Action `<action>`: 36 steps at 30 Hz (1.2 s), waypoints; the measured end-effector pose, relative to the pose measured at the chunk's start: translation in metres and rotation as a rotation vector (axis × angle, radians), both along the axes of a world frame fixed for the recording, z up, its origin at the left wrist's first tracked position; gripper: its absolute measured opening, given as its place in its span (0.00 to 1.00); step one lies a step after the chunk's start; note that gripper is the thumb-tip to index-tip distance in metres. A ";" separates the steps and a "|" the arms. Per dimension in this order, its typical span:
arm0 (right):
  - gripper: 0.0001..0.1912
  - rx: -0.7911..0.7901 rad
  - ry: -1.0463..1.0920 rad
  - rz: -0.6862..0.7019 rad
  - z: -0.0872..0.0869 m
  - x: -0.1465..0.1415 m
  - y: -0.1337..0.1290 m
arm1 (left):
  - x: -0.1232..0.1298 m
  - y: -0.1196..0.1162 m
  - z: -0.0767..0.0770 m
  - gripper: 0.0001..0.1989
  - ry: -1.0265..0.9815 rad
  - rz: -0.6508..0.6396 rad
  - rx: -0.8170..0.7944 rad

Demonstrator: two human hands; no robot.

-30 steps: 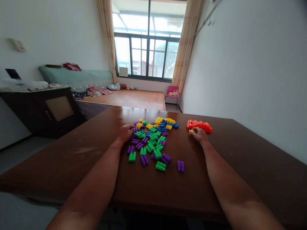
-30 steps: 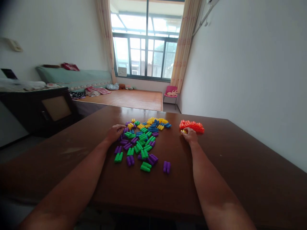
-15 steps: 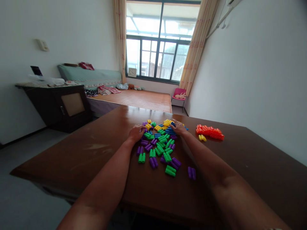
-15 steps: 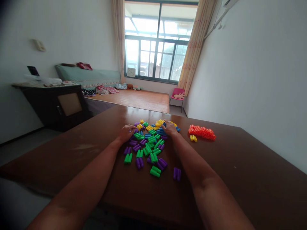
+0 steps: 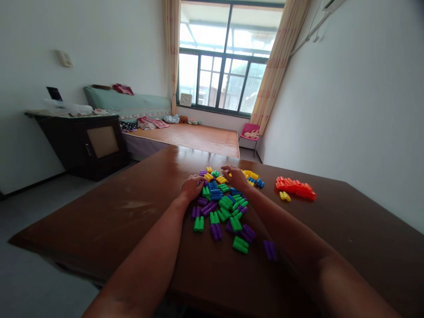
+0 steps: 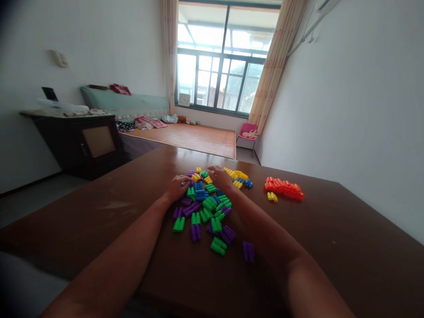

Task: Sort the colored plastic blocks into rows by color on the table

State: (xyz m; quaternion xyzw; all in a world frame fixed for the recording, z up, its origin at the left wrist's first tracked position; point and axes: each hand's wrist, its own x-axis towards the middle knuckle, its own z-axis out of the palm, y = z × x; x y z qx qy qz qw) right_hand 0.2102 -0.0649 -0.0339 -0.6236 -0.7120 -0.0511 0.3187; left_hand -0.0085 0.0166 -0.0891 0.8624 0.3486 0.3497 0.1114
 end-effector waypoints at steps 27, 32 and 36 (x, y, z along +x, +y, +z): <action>0.16 -0.391 0.927 0.012 -0.022 0.089 -0.053 | 0.004 0.012 -0.001 0.12 0.002 -0.033 -0.012; 0.19 -0.286 0.789 -0.005 -0.037 0.099 -0.082 | 0.002 0.014 0.000 0.13 0.004 -0.049 -0.004; 0.18 -0.229 0.742 -0.033 -0.048 0.109 -0.093 | 0.001 0.017 -0.001 0.14 -0.006 -0.060 -0.002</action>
